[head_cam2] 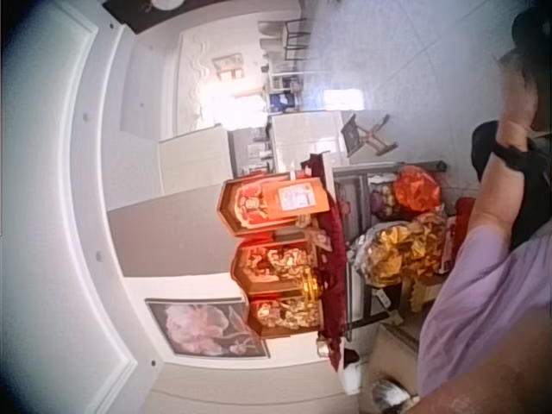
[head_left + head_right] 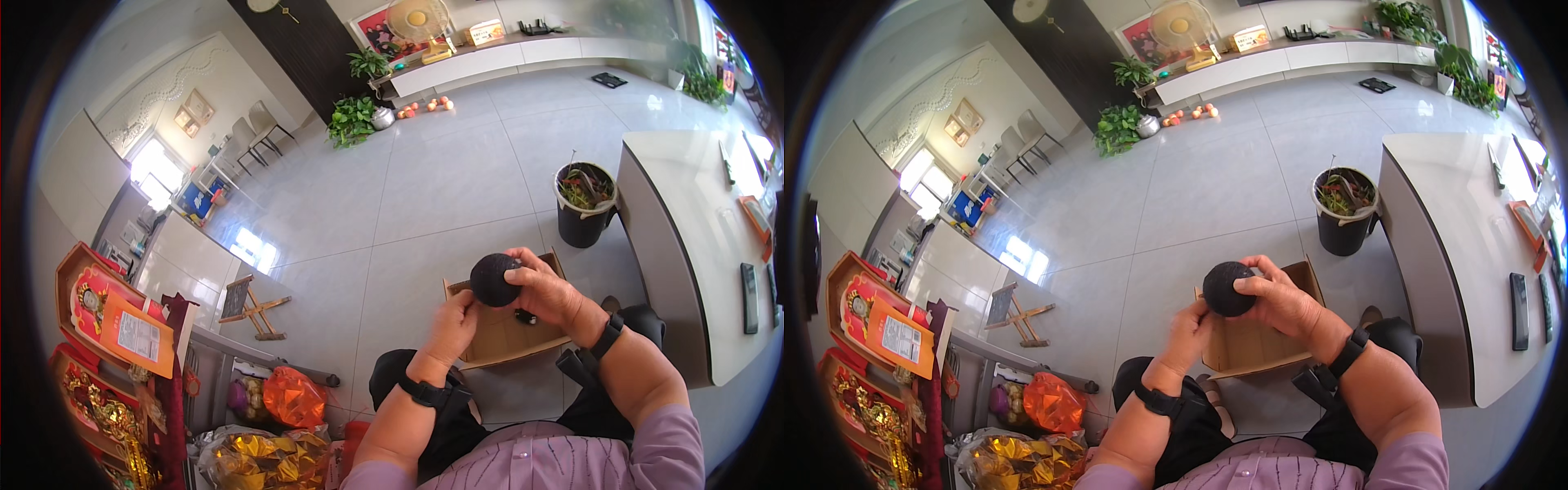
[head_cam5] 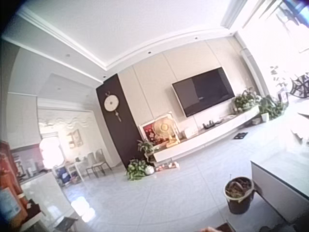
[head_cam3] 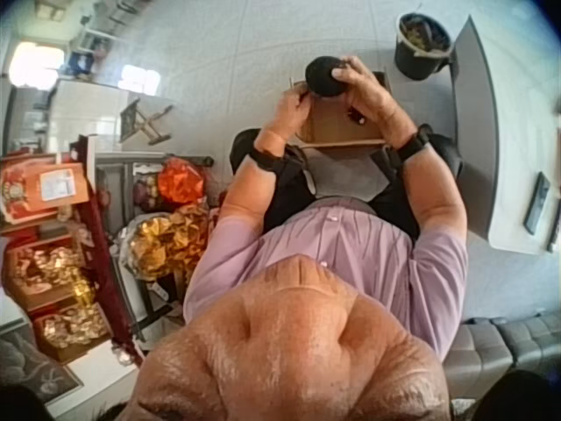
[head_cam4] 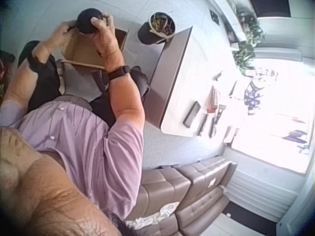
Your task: Assembling a black sensor device and attaching it to a wrist strap.
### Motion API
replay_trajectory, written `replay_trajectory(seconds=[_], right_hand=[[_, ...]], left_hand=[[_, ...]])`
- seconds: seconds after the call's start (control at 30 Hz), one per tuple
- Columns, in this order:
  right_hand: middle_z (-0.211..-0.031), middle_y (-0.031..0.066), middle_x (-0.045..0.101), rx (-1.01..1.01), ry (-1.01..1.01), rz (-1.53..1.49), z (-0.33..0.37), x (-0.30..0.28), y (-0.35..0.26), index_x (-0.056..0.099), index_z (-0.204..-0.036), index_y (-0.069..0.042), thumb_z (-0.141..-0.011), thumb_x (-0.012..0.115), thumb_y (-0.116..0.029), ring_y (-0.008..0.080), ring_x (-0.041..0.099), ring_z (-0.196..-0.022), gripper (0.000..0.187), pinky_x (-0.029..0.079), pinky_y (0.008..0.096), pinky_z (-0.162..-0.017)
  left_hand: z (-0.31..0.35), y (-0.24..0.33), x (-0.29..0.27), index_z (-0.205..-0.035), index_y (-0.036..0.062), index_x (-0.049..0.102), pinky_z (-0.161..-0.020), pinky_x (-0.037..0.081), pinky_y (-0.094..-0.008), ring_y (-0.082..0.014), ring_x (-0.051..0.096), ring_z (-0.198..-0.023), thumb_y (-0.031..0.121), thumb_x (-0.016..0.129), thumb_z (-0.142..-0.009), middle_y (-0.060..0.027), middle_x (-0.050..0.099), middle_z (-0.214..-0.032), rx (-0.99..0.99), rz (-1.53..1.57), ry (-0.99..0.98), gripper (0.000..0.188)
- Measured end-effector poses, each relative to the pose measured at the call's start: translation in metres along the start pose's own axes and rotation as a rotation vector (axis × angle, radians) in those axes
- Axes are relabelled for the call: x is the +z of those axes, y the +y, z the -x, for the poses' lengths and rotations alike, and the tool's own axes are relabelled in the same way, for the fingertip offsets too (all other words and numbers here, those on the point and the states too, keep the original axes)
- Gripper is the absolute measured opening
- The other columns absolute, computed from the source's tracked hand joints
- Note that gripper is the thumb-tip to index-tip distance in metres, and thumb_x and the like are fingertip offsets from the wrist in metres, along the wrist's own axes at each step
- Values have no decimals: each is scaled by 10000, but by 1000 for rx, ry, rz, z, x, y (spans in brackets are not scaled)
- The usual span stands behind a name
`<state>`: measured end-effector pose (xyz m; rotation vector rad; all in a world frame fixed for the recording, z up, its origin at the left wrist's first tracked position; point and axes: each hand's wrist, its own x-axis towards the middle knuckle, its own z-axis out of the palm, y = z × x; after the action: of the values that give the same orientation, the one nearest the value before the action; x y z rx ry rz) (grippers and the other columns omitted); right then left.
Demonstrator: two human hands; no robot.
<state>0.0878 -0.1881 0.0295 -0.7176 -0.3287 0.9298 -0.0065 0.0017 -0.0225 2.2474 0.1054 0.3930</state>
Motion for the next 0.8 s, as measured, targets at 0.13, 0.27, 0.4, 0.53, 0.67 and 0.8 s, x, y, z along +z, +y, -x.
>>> replay_trajectory(seconds=[0.13,0.27,0.4,0.53,0.67,0.8], right_hand=[[-1173,146,552,-92,253,194,-1,-10,2,419,-1247,-77,-790,769,-224,254,625,-1008,593,568,413,-820],[-1079,126,581,-153,428,624,-10,-14,11,420,-1238,-69,-746,808,-215,217,604,-991,644,551,354,-768],[-1030,119,594,-289,417,959,-10,-19,15,440,-1229,-46,-713,831,-254,200,593,-955,680,521,342,-805],[-969,150,619,-239,345,1089,-12,-24,18,470,-1214,-24,-676,845,-302,245,625,-919,712,518,370,-821],[-998,106,603,82,88,925,-10,-20,17,486,-1228,-27,-735,818,-277,190,600,-926,645,505,337,-821],[-974,69,584,267,-63,608,1,-4,11,489,-1240,-47,-735,807,-214,180,584,-941,619,512,322,-801]], left_hand=[[4,29,0,-977,21,656,-661,489,-325,-252,635,-735,116,619,-922,-135,664,-840,118,95,-211,116],[7,28,1,-954,7,664,-653,469,-284,-153,593,-721,96,660,-907,-64,638,-809,102,216,-348,101],[4,28,-5,-922,0,666,-649,429,-231,-78,530,-720,84,663,-919,18,600,-808,133,440,-265,85],[-1,21,-14,-906,12,663,-632,401,-212,-65,497,-699,72,659,-921,21,581,-791,238,467,-123,62],[-2,20,-21,-883,21,653,-652,387,-204,-51,478,-717,65,658,-925,29,550,-761,208,395,50,60],[-7,13,-17,-911,27,667,-722,434,-207,-57,531,-777,120,657,-937,18,604,-819,5,487,20,97]])
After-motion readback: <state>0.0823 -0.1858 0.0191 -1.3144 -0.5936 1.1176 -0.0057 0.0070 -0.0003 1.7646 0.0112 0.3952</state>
